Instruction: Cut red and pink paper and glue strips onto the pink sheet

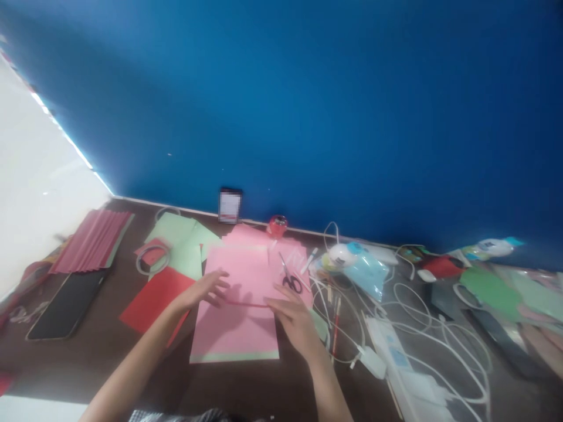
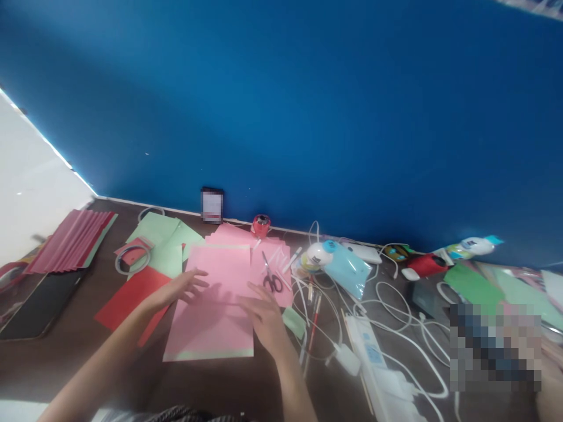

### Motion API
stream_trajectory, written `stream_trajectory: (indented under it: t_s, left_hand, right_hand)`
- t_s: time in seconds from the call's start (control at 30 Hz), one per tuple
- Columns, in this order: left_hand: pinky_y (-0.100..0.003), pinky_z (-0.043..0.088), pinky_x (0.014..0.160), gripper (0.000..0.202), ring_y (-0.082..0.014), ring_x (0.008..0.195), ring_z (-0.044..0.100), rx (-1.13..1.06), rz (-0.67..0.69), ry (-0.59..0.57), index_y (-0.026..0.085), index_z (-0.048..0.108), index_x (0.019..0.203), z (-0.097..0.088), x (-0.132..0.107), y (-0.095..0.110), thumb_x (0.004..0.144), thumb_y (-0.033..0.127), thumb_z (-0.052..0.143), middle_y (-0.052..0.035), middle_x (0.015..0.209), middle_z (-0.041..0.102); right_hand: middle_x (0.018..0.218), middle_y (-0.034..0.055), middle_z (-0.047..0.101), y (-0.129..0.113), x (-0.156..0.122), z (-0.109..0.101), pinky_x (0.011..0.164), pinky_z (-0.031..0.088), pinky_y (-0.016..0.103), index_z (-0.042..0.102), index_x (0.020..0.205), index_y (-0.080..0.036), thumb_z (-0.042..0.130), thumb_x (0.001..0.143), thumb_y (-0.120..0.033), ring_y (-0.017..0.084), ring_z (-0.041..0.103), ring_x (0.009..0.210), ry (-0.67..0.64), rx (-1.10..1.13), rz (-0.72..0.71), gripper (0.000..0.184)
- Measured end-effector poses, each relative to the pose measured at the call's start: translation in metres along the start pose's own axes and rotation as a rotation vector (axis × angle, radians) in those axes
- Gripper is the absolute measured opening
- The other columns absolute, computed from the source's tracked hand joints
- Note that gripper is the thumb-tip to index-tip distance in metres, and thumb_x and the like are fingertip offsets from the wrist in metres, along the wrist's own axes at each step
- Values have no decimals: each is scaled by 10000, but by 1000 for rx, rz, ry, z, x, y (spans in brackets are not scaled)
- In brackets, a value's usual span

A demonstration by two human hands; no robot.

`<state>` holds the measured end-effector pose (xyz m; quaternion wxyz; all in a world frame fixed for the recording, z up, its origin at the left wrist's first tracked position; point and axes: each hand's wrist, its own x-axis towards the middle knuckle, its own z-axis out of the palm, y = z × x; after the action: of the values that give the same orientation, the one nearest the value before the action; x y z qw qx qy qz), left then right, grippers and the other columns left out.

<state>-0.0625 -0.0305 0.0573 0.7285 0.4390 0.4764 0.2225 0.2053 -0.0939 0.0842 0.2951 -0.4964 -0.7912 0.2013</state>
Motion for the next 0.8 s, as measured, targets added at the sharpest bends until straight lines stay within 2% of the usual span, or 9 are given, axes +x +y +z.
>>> stream_trajectory:
  t_s: [0.07,0.13,0.2,0.27,0.33,0.47,0.57,0.67,0.8]
  left_hand:
    - [-337,480,709,585,-226,865,623,-117,-77,-94,139,452,1195,3,5,-2,807,577,441,-178,1098,615]
    - [-314,453,790,517,-222,952,608,-204,-58,-189,150,498,1145,7,6,-5,745,456,616,-153,1090,633]
    - [-287,433,816,522,-205,963,605,-246,-10,-248,164,525,1119,9,7,-10,666,320,732,-124,1045,658]
    - [-255,439,731,546,-175,823,632,-233,12,-242,162,542,1107,9,9,-17,624,273,771,-90,886,692]
    - [-218,427,625,485,-144,695,621,-197,48,-147,153,582,1037,8,13,-25,614,294,775,-62,787,690]
    - [-211,443,625,301,-141,732,613,-120,210,96,144,660,836,7,23,-35,616,327,754,-64,880,692]
    - [-244,469,637,234,-157,700,618,-14,240,225,137,694,748,6,30,-39,621,331,726,-75,833,706]
    - [-269,494,674,196,-179,716,637,46,292,298,142,706,705,5,34,-43,617,317,701,-77,802,712]
    - [-285,507,754,207,-200,806,656,59,377,396,151,718,746,4,38,-48,627,316,677,-80,872,715]
  right_hand:
    - [1042,-5,686,-2,-1,-1,1030,339,451,626,1109,-305,455,888,-157,198,467,1212,-9,-35,-149,316]
    - [1073,-15,674,-5,-3,-1,1049,313,466,588,1160,-305,434,879,-95,189,447,1230,-35,-61,-235,383]
    - [1095,-16,664,-6,-4,-2,1052,316,460,571,1180,-303,425,872,-76,184,448,1228,-51,-70,-230,410]
    - [1108,-4,656,1,-5,-4,1034,346,447,578,1169,-301,453,869,-119,193,473,1203,-41,-71,-159,372]
    - [1118,25,646,17,-5,-4,994,388,432,604,1131,-283,480,869,-199,210,516,1150,1,-72,-46,302]
    - [977,109,663,66,0,5,836,466,394,655,982,-184,431,871,-293,235,596,938,191,-168,283,272]
    - [860,131,650,93,5,16,776,449,364,654,915,-127,464,832,-312,248,587,854,157,-332,451,278]
    - [897,137,636,97,8,23,751,422,328,639,937,-123,480,828,-325,247,578,869,84,-461,551,279]
    - [961,149,637,87,7,22,745,407,315,625,976,-140,483,828,-247,255,590,921,15,-514,647,231]
